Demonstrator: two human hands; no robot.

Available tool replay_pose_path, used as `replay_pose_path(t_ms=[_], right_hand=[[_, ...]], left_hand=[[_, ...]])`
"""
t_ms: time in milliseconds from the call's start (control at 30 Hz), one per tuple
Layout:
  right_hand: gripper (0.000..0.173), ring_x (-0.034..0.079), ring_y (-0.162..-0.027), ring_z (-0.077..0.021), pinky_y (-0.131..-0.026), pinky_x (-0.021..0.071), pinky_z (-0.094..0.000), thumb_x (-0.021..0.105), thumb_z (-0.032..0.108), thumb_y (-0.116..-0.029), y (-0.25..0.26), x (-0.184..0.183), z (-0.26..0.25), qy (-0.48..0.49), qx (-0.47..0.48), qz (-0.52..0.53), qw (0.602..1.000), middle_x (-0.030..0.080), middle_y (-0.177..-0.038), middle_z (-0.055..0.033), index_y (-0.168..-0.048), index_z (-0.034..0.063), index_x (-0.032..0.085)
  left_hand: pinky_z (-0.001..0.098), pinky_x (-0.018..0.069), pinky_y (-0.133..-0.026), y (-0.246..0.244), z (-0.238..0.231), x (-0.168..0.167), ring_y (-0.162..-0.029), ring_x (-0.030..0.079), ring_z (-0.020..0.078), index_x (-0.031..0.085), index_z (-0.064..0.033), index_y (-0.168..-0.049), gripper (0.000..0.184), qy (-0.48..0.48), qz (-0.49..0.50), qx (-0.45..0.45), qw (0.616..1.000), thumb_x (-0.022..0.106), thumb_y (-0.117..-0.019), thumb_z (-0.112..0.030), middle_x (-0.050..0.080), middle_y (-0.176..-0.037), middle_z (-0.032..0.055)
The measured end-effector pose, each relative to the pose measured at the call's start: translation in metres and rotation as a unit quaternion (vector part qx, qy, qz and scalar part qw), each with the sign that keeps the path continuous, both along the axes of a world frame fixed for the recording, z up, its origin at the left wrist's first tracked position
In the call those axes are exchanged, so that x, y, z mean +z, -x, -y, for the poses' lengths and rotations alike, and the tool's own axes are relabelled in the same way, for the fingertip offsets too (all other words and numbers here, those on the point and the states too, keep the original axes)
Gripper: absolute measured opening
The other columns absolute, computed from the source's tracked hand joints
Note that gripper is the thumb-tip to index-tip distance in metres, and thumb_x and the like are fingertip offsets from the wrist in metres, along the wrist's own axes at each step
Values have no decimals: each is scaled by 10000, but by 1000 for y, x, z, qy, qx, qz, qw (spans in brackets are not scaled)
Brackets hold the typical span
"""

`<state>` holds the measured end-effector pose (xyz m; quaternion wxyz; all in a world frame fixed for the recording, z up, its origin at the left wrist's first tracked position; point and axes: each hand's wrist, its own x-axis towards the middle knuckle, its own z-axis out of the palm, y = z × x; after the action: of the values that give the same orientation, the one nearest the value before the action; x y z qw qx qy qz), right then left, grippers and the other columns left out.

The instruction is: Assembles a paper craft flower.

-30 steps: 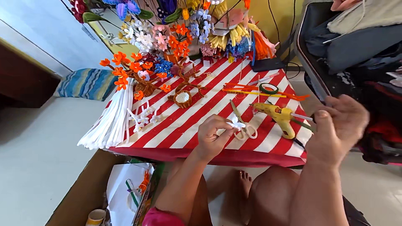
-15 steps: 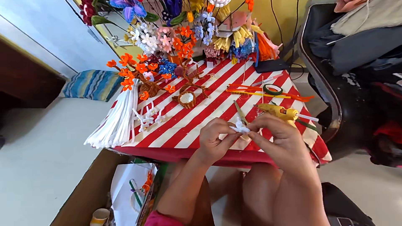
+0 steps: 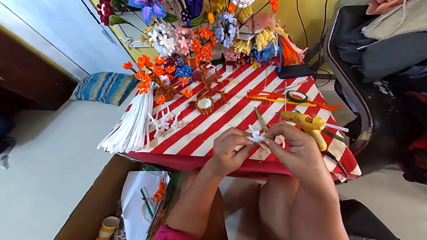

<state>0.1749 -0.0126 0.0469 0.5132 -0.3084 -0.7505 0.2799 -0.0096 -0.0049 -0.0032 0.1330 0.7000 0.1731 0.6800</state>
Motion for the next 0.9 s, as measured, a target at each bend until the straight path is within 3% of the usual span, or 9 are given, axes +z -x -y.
replay_pose_path(t_ms=[300,433,533,733,800,900], right_hand=[[72,602,-917,36,-838,502,-127,589,71,-931,1,-9,-10,-31,5,-17,999,660,-932,34,-935,58,659],[76,606,-977,9,-952,468,-187,585,101,-938,-3,-10,-13,-67,-5,6,998,673,-916,35,-936,75,656],[77,605,-977,-16,-986,446,-225,580,108,-945,-7,-11,-15,-97,-5,28,995,670,-913,13,-938,76,649],[84,613,-969,-68,-1003,438,-279,572,110,-958,-11,-10,-17,-120,20,68,990,663,-901,-19,-929,74,643],[92,611,-957,-68,-1007,433,-286,567,113,-961,-12,-10,-18,-123,23,75,989,663,-898,-20,-929,74,644],[98,612,-958,-71,-1018,424,-290,566,116,-968,-11,-11,-18,-130,27,82,988,666,-903,-24,-929,71,643]], left_hand=[[181,571,-817,-11,-6,-2,-904,646,7,668,-65,-991,147,77,50,-39,995,773,-891,-44,646,-935,-9],[175,571,-791,-11,-4,1,-886,653,-15,692,-75,-999,132,152,91,-126,976,769,-894,-52,680,-969,-47],[188,568,-802,-7,-3,4,-884,663,-18,729,-88,-1007,63,205,117,-193,952,687,-962,-73,715,-980,-73],[203,571,-760,-2,2,10,-803,669,-2,639,-92,-892,132,259,105,-157,947,682,-896,33,710,-876,-61],[213,578,-775,0,4,14,-808,678,1,603,-76,-980,174,268,89,-146,948,682,-884,46,712,-881,-70],[217,562,-798,5,4,15,-809,645,-5,583,87,-1263,348,270,45,-163,948,624,-920,42,684,-894,-60]])
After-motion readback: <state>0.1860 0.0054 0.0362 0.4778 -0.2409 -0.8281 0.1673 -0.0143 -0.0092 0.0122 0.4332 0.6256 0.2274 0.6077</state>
